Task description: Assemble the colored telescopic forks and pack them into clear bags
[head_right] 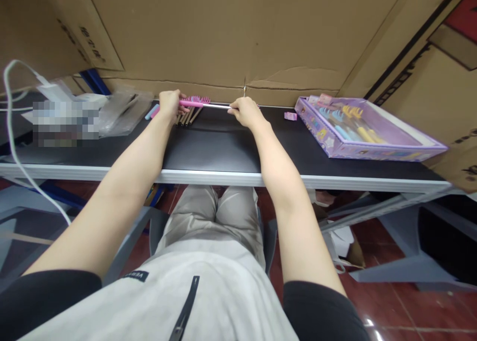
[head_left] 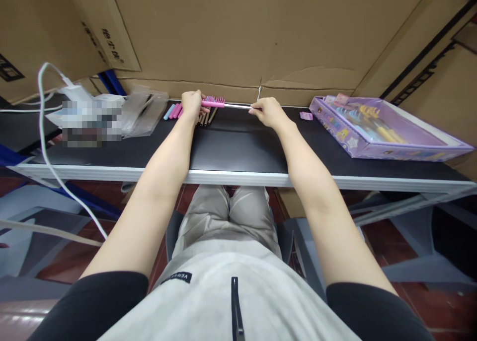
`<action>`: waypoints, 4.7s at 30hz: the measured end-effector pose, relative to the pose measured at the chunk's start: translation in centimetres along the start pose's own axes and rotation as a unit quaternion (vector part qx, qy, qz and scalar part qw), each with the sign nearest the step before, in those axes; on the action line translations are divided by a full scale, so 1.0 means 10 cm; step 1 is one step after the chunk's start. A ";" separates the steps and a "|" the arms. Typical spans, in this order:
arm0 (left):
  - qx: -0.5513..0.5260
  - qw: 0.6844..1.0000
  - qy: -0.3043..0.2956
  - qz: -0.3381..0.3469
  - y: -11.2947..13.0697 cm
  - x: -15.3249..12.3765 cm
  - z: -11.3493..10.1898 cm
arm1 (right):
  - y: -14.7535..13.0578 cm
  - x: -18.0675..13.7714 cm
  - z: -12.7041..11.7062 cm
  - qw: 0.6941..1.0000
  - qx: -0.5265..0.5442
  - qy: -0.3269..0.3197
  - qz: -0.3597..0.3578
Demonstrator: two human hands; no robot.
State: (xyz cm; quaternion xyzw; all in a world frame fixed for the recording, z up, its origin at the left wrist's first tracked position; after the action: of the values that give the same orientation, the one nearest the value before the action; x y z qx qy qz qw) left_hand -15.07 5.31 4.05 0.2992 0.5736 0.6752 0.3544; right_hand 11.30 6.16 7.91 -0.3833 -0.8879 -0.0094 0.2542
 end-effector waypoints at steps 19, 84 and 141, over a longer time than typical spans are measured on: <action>0.081 0.996 -0.042 0.015 0.03 -0.15 0.21 | -0.14 0.00 -0.01 0.999 -0.023 0.021 -0.022; 0.615 0.737 -0.205 0.191 -0.07 -0.97 0.81 | 0.10 -0.22 0.27 0.972 -0.042 -0.164 0.164; 0.531 0.789 -0.242 0.191 -0.11 -0.52 0.60 | 0.13 -0.23 0.28 0.971 -0.037 -0.168 0.166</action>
State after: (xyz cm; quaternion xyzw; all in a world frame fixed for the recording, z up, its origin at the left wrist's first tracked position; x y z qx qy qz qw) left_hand -7.10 4.50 4.00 0.6977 0.6682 0.2232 0.1302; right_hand 12.25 6.09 4.23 -0.5306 -0.8409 0.0647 0.0846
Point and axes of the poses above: each hand's wrist, its own x-axis towards the middle knuckle, its own z-axis out of the palm, y = z × x, the point moved 8 cm from there along x, towards the middle knuckle, and after that the axes turned 4 degrees about -z, right-handed, at the moved point
